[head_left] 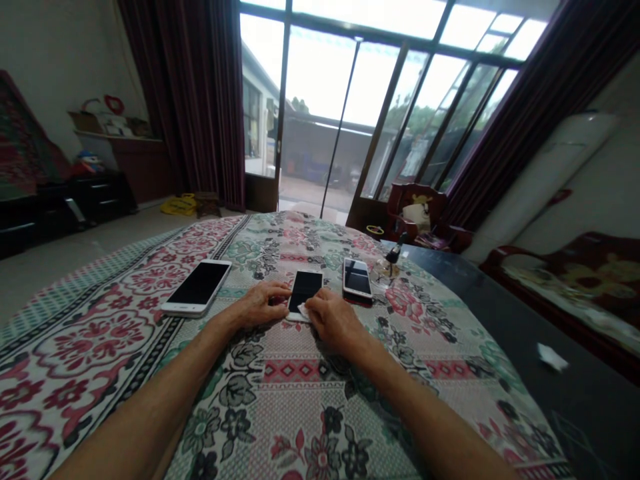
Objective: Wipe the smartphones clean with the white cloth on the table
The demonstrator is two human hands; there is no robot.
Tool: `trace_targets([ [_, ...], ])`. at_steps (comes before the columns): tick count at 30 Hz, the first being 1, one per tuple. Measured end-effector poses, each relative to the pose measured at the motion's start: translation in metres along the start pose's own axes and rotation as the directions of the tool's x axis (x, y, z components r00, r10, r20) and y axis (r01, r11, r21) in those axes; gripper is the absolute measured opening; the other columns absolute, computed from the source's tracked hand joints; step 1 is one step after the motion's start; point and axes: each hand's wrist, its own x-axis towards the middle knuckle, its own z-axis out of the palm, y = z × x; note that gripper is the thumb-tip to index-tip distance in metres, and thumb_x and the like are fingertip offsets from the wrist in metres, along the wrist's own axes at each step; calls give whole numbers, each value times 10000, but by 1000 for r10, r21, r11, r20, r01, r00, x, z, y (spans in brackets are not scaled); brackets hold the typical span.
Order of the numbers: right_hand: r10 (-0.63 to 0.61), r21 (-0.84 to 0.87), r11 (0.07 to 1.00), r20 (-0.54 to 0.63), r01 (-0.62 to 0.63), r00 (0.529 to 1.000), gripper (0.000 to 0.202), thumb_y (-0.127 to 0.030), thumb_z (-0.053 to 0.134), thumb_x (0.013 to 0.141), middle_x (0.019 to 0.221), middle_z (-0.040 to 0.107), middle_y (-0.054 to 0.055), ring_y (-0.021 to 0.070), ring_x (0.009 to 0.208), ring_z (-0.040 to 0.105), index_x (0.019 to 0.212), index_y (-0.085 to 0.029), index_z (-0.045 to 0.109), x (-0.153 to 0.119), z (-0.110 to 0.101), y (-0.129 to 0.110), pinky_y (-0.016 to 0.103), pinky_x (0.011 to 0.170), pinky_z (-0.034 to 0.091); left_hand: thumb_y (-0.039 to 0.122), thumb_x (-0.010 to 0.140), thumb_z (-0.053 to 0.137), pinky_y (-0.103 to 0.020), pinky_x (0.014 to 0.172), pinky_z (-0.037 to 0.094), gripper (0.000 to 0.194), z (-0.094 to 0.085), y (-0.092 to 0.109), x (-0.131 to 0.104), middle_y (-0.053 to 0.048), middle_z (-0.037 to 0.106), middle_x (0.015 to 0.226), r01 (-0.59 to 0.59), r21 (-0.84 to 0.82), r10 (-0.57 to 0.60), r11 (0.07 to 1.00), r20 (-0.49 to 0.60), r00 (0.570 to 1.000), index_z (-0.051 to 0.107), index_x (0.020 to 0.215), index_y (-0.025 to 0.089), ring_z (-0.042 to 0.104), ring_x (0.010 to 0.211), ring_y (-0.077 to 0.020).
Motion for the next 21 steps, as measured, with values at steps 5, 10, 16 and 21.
trace_targets([
  [5,5,12,1000,-181,-3,983,177,-163,437,946,950,580,76,164,894,507,937,-152,613,2,14,5,274,799,391,282,730,601,-330,927,434,401,1,-1,0,-87,631,1202,36,12,-36,999,-19,999,692,1108,185,591,1024,-221],
  [10,39,14,999,-258,-36,965,146,-122,447,931,939,584,76,172,884,510,913,-149,589,25,13,18,272,812,395,270,735,603,-336,924,438,397,2,-2,0,-78,638,1189,52,27,-52,998,-11,999,687,1117,200,593,1018,-218],
  [16,28,-115,992,-234,-56,972,151,-123,445,924,986,578,84,188,939,498,941,-149,593,78,16,26,275,839,385,268,737,600,-334,933,434,374,2,-2,0,-77,627,1216,54,37,-53,998,-31,998,693,1095,210,587,1040,-221],
  [21,64,-98,991,-213,-87,975,218,-89,414,906,1061,567,99,188,984,483,989,-154,605,107,27,34,276,855,394,279,747,594,-340,928,437,386,1,0,-1,-77,632,1201,54,36,-54,998,-25,998,681,1115,200,584,1031,-228],
])
